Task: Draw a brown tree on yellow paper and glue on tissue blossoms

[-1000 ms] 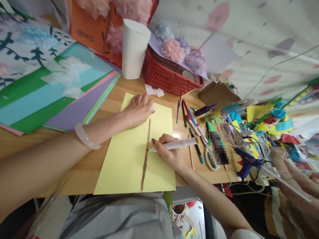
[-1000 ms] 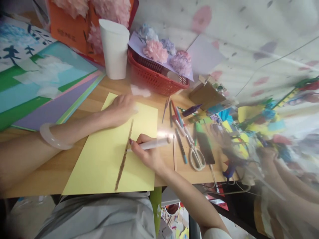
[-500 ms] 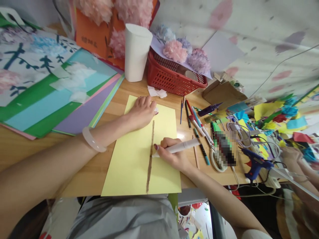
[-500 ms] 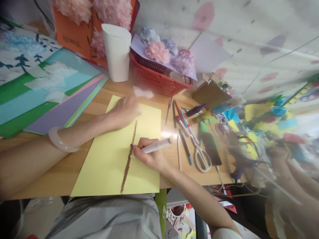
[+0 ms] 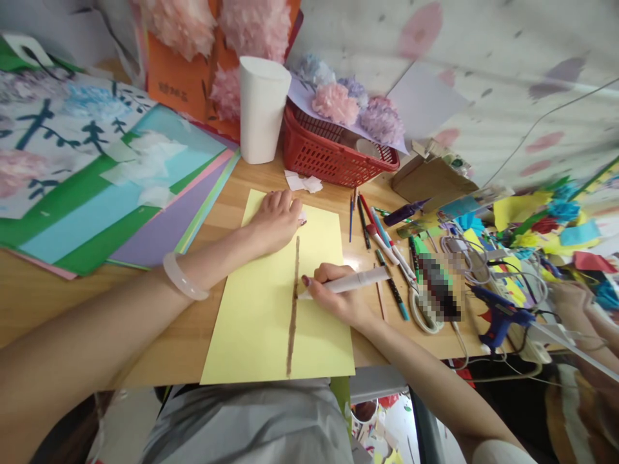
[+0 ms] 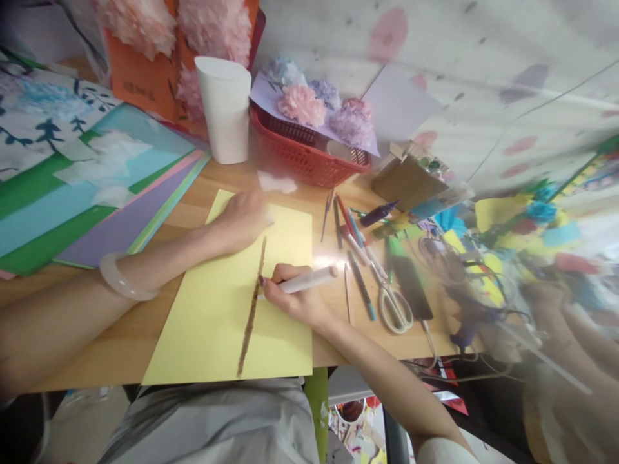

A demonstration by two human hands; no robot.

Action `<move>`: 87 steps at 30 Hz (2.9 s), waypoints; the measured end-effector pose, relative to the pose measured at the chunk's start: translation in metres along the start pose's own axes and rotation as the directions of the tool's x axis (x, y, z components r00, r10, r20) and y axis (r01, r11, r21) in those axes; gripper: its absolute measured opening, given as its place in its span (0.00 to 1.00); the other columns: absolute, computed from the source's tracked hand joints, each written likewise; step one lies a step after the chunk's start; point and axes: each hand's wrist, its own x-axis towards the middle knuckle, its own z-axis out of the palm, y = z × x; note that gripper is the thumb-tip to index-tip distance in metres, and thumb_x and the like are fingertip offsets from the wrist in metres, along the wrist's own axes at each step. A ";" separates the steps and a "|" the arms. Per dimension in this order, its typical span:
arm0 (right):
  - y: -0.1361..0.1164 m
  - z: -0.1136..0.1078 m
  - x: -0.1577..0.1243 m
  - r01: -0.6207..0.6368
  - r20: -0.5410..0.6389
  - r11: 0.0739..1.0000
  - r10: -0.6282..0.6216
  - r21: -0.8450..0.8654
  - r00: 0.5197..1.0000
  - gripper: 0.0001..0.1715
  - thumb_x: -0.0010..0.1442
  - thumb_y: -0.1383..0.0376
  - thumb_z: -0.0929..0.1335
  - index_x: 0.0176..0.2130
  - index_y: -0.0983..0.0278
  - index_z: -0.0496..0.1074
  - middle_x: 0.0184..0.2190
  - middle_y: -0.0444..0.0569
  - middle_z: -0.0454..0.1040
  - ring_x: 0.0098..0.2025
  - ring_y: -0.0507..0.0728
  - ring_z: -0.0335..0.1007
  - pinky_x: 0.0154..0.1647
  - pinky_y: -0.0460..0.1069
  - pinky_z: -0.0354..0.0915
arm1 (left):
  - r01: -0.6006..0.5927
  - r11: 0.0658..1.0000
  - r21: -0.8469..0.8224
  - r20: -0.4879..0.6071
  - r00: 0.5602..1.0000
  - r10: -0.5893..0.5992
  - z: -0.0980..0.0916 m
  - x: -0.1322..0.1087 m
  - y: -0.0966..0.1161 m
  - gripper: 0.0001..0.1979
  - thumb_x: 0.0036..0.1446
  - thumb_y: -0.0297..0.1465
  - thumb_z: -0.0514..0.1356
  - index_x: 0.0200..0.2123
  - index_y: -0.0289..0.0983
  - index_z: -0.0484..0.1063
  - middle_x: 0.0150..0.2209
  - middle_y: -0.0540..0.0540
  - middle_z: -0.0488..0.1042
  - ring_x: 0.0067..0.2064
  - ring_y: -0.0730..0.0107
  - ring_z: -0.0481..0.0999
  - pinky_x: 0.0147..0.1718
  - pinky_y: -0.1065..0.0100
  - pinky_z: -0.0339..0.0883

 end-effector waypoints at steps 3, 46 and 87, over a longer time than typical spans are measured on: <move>0.001 -0.001 0.006 -0.010 -0.032 1.000 0.010 0.025 0.999 0.21 0.59 0.59 0.68 0.20 0.62 0.59 0.16 0.38 0.56 0.19 0.47 0.48 0.18 0.45 0.45 | 0.004 1.000 0.008 0.009 1.000 -0.004 0.000 0.001 0.000 0.21 0.66 0.33 0.47 0.58 0.28 0.61 0.54 0.29 0.65 0.56 0.47 0.63 0.55 0.51 0.54; 0.030 -0.016 0.092 0.042 -0.264 0.996 -0.060 -0.073 0.963 0.20 0.55 0.55 0.68 0.20 0.61 0.60 0.17 0.39 0.59 0.22 0.50 0.54 0.24 0.47 0.51 | 0.021 1.000 -0.002 -0.071 0.997 -0.021 -0.002 0.014 -0.025 0.17 0.66 0.33 0.51 0.51 0.26 0.65 0.47 0.33 0.65 0.51 0.50 0.65 0.50 0.54 0.60; 0.034 -0.025 0.136 0.074 -0.245 0.996 -0.084 -0.047 0.966 0.23 0.53 0.49 0.67 0.21 0.60 0.57 0.19 0.39 0.57 0.25 0.51 0.55 0.26 0.47 0.52 | 0.246 0.949 0.197 -0.124 0.966 -0.225 -0.013 0.003 -0.013 0.15 0.67 0.32 0.45 0.45 0.28 0.67 0.46 0.28 0.67 0.49 0.43 0.67 0.43 0.53 0.60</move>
